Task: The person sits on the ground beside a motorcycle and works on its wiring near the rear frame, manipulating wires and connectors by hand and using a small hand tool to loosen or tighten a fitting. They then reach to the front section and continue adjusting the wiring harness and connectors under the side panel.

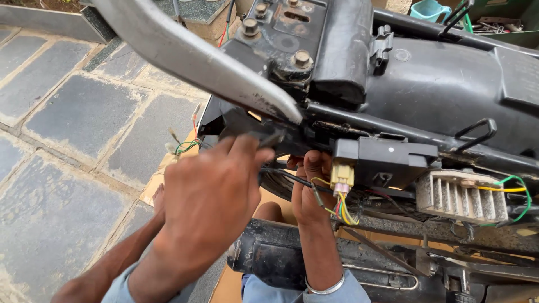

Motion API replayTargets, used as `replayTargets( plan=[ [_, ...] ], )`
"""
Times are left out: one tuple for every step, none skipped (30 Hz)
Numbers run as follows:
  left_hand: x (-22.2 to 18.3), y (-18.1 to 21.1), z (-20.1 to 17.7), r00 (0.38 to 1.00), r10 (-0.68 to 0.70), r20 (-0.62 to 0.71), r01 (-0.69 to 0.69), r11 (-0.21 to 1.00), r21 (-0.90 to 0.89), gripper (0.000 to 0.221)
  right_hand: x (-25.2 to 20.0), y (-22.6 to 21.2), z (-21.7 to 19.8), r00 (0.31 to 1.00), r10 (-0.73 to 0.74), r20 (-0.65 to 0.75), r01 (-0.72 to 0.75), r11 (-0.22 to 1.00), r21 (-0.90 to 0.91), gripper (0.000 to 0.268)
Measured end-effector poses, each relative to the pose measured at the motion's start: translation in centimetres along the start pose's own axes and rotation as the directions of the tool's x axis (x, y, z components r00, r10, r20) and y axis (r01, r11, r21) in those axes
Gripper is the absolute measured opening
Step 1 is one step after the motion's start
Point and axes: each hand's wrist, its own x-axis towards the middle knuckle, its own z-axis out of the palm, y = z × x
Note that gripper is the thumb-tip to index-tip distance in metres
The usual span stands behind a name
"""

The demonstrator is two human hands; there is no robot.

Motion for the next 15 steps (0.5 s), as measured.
replayTargets(
  plan=[
    [-0.1,0.4,-0.1,0.996,-0.06,0.064,0.058,0.998,0.034,0.022,0.1,0.1,-0.2,1.0,-0.005,0.005,0.005,1.0,0.011,0.003],
    [-0.2,0.7,-0.2,0.985,-0.12,0.121,0.112,0.991,0.072,0.022,0.2,0.3,-0.3,1.0,-0.013,0.011,0.013,1.0,0.024,0.004],
    [0.0,0.5,0.3,0.986,-0.114,0.119,0.105,0.992,0.076,0.022,1.0,0.4,-0.7,1.0,-0.019,0.011,0.019,0.999,0.029,0.004],
    [-0.3,0.2,0.7,0.995,-0.086,0.054,0.084,0.996,0.034,0.02,0.9,0.7,-1.0,1.0,0.007,0.009,-0.007,0.999,0.036,0.005],
    [-0.7,-0.2,1.1,0.998,-0.061,-0.011,0.061,0.998,-0.007,0.017,0.7,1.0,-1.4,0.999,0.033,0.007,-0.033,0.999,0.043,0.006],
    [-0.3,-0.8,1.5,0.998,-0.069,0.006,0.069,0.998,-0.009,0.017,0.3,0.7,-1.2,0.999,0.046,-0.006,-0.046,0.998,0.038,0.006],
    [0.1,-1.4,1.9,0.999,-0.029,-0.036,0.024,0.991,-0.135,0.017,-0.1,0.3,-0.8,0.998,0.064,-0.015,-0.063,0.998,0.025,0.006],
    [1.0,-2.0,2.2,0.995,0.011,-0.102,-0.036,0.966,-0.255,0.017,0.3,0.0,-0.2,0.998,0.069,-0.011,-0.068,0.998,0.015,0.006],
    [1.1,-2.2,2.4,0.995,0.009,-0.103,-0.036,0.966,-0.256,0.017,0.1,-0.2,-0.1,0.998,0.069,-0.011,-0.069,0.998,0.013,0.006],
    [1.6,-2.5,2.5,0.998,-0.008,-0.055,-0.013,0.927,-0.374,0.017,0.3,-0.3,0.2,0.999,0.043,0.001,-0.043,0.999,-0.004,0.006],
    [2.0,-2.7,2.5,1.0,-0.017,-0.004,0.013,0.874,-0.485,0.018,0.4,-0.4,0.5,1.0,0.017,0.012,-0.017,1.0,-0.02,0.007],
    [2.0,-2.7,2.6,1.0,-0.016,-0.011,0.008,0.875,-0.484,0.018,0.4,-0.8,0.8,1.0,0.013,0.018,-0.012,1.0,-0.018,0.007],
    [2.0,-2.7,2.8,0.999,-0.039,0.005,0.035,0.843,-0.536,0.018,0.4,-1.1,1.1,0.999,0.013,0.034,-0.012,0.999,-0.037,0.008],
    [1.9,-2.8,3.0,0.998,-0.062,0.025,0.065,0.807,-0.587,0.018,0.2,-1.4,1.3,0.999,0.016,0.048,-0.014,0.998,-0.057,0.01],
    [1.9,-2.9,3.2,0.998,-0.061,0.022,0.062,0.808,-0.586,0.018,0.4,-1.4,1.6,0.999,0.015,0.051,-0.012,0.998,-0.055,0.01]
  ],
)
